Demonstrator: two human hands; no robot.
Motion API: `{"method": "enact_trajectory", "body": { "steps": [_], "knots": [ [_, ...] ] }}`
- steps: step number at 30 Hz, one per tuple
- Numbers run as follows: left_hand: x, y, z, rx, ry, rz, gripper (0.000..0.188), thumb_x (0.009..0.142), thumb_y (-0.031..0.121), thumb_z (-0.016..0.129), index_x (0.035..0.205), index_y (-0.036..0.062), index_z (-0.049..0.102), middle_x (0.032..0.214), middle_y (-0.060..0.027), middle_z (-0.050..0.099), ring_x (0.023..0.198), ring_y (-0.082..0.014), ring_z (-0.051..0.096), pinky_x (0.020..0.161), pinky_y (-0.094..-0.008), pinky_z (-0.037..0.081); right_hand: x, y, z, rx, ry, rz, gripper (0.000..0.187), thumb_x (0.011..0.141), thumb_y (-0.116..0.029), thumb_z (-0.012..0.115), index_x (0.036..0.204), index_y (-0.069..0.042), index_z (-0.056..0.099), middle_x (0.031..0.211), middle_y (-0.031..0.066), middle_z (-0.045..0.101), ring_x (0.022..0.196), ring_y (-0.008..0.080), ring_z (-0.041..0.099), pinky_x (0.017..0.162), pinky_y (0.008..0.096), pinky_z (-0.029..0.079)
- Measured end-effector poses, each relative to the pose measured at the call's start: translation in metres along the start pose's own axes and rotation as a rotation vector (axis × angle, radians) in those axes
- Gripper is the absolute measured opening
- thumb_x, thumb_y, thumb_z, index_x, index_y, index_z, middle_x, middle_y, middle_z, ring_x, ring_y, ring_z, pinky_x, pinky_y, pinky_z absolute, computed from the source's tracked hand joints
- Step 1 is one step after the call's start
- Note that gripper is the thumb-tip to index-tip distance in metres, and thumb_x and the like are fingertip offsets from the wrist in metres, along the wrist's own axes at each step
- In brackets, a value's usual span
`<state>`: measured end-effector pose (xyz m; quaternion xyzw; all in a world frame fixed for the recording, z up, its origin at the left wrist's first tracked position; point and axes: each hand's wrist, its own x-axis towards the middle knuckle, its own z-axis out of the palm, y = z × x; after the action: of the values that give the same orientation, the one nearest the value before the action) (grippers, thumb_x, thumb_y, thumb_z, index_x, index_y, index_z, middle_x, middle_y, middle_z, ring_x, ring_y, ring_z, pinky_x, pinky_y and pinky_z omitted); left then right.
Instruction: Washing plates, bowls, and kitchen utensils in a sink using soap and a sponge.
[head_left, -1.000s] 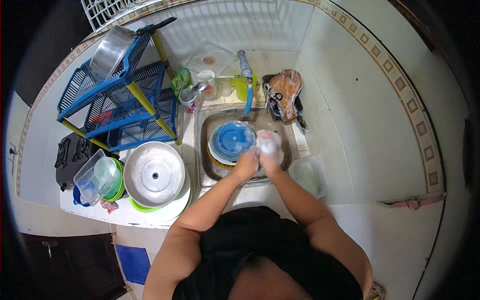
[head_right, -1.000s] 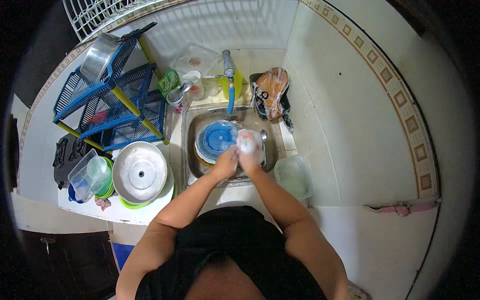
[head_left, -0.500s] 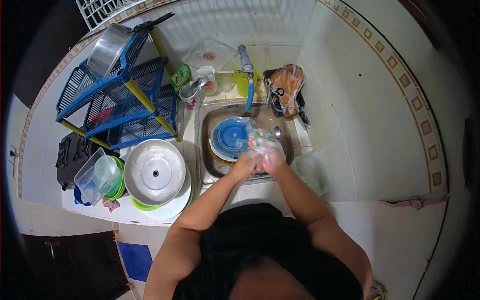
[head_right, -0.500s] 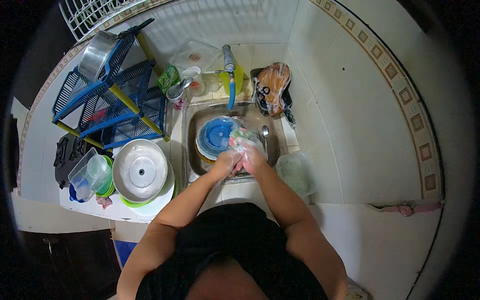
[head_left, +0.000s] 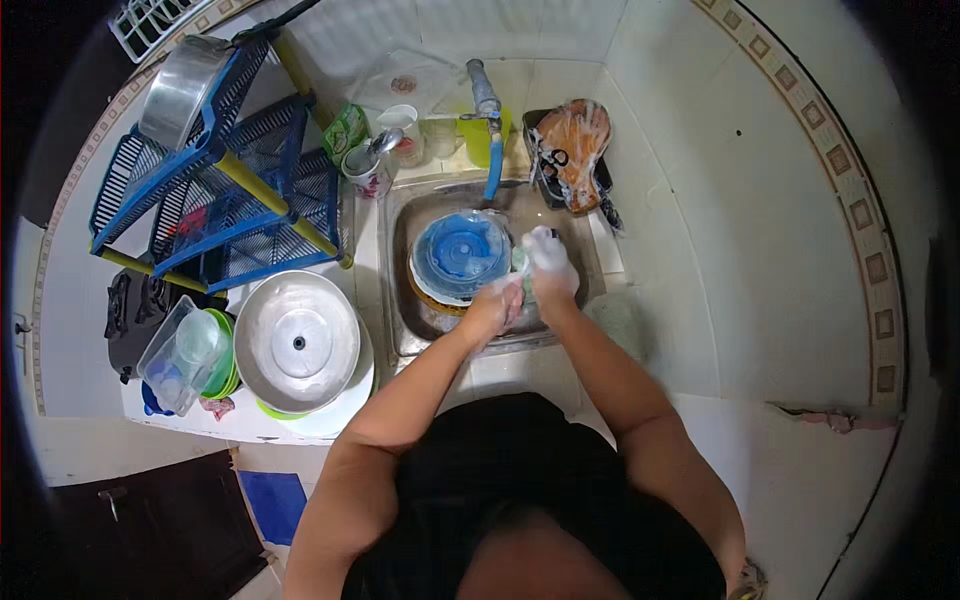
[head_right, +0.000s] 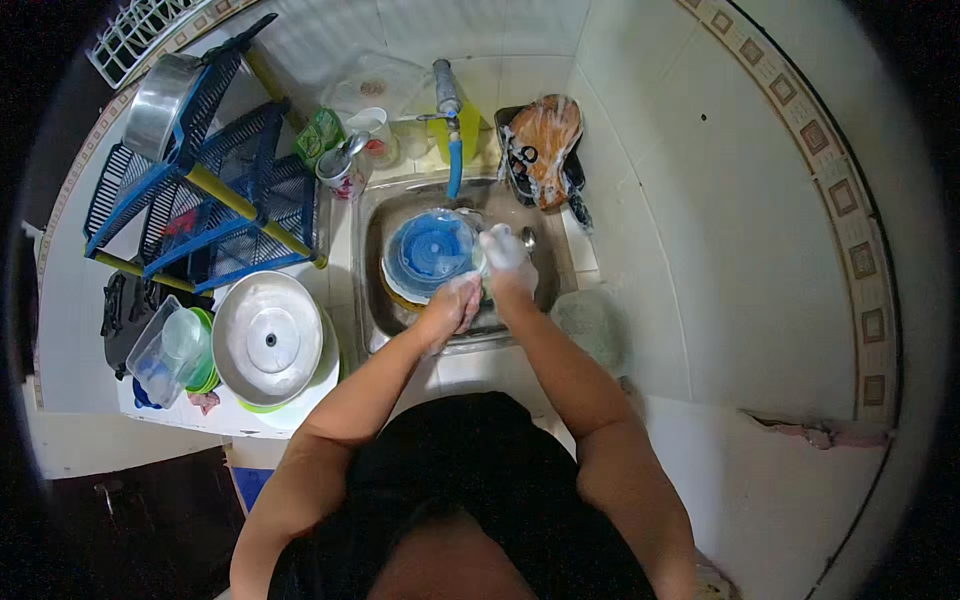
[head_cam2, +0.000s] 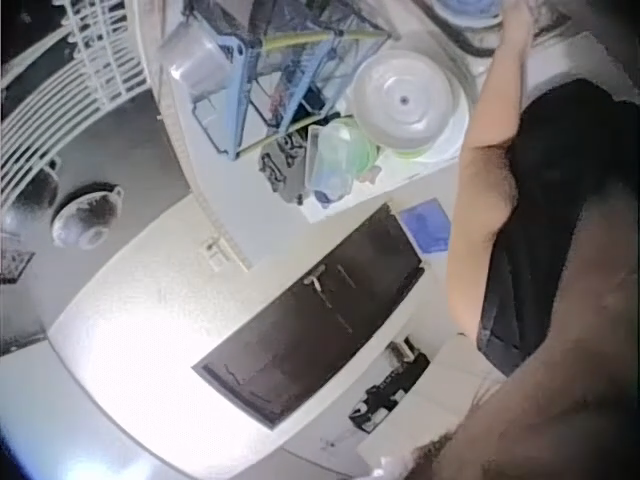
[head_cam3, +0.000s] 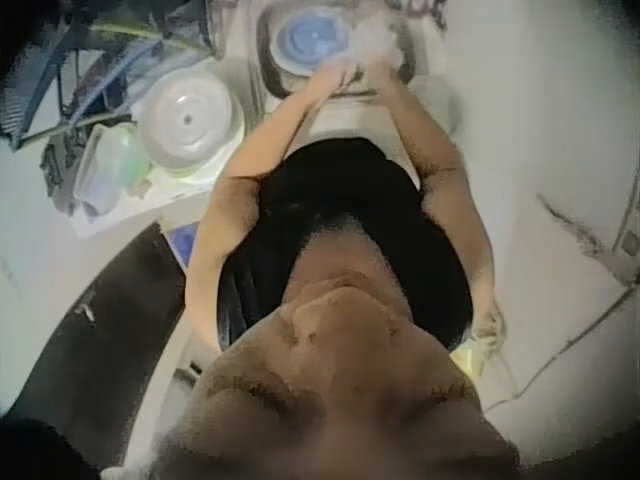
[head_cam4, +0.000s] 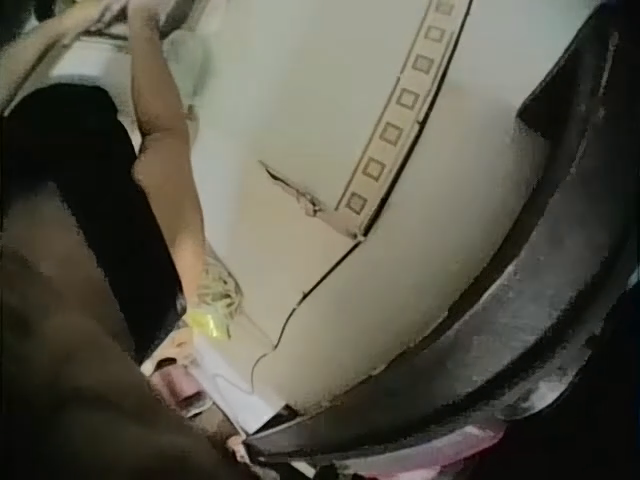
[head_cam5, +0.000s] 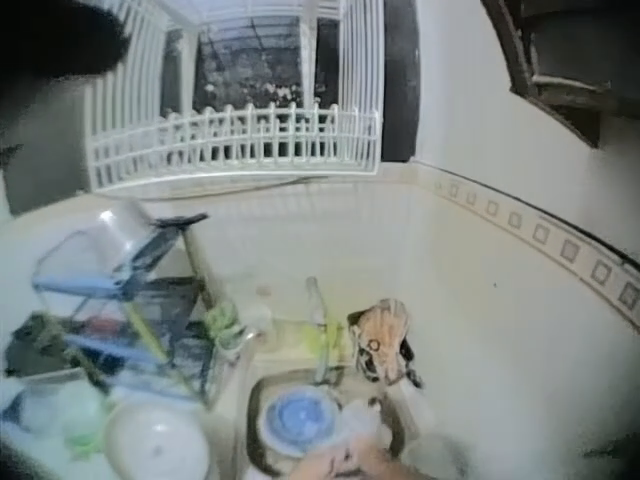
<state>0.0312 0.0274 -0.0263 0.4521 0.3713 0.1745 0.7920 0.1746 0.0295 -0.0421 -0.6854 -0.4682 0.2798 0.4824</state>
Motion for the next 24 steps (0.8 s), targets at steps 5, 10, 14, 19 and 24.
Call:
{"method": "enact_trajectory", "body": {
  "steps": [5,10,14,19,24],
  "knots": [
    [0.018,0.016,0.007,0.025,0.006,-0.072,0.027,0.093,0.034,0.040,0.080,0.0121,0.048,0.058,0.0041,0.038,0.046,-0.0071,0.031,0.040,-0.0223,0.024,-0.006,-0.024,-0.001,0.339,0.135,0.329,0.025,0.084,-0.026,0.055,0.100,-0.007,0.057,0.087,0.0077,0.058,0.080,0.0193,0.057,0.070,0.0302,0.044],
    [0.030,0.003,0.004,0.070,0.052,-0.151,0.031,0.092,0.037,0.043,0.093,0.0072,0.054,0.075,-0.0038,0.054,0.063,-0.0121,0.048,0.058,-0.0272,0.044,-0.022,0.010,-0.019,-0.426,-0.022,-0.143,0.023,0.083,-0.025,0.054,0.099,-0.009,0.058,0.097,0.0115,0.056,0.082,0.0280,0.058,0.065,0.0373,0.046],
    [0.053,-0.063,-0.010,0.568,-0.113,0.359,0.040,0.092,0.036,0.043,0.098,-0.0010,0.056,0.091,-0.0118,0.058,0.087,-0.0239,0.057,0.077,-0.0376,0.046,0.037,0.046,-0.041,-0.058,-0.030,-0.100,0.022,0.080,-0.028,0.056,0.091,-0.010,0.062,0.089,0.0117,0.059,0.083,0.0285,0.059,0.067,0.0394,0.047],
    [0.072,-0.108,-0.023,1.486,-0.231,0.484,0.019,0.078,0.008,0.053,0.093,-0.0020,0.059,0.095,-0.0242,0.054,0.092,-0.0358,0.052,0.083,-0.0403,0.041,0.117,-0.020,-0.074,-0.481,-0.139,-0.076,0.029,0.075,-0.037,0.058,0.087,-0.012,0.065,0.082,0.0107,0.063,0.079,0.0285,0.061,0.068,0.0366,0.048],
    [0.104,-0.150,-0.040,1.691,-0.260,0.383,0.036,0.074,-0.002,0.045,0.109,-0.0019,0.052,0.113,-0.0213,0.053,0.105,-0.0307,0.055,0.088,-0.0352,0.045,0.203,-0.038,-0.069,-0.907,-0.191,-0.103,0.035,0.071,-0.046,0.057,0.087,-0.016,0.067,0.089,0.0130,0.064,0.082,0.0305,0.062,0.072,0.0376,0.048]
  ]
}}
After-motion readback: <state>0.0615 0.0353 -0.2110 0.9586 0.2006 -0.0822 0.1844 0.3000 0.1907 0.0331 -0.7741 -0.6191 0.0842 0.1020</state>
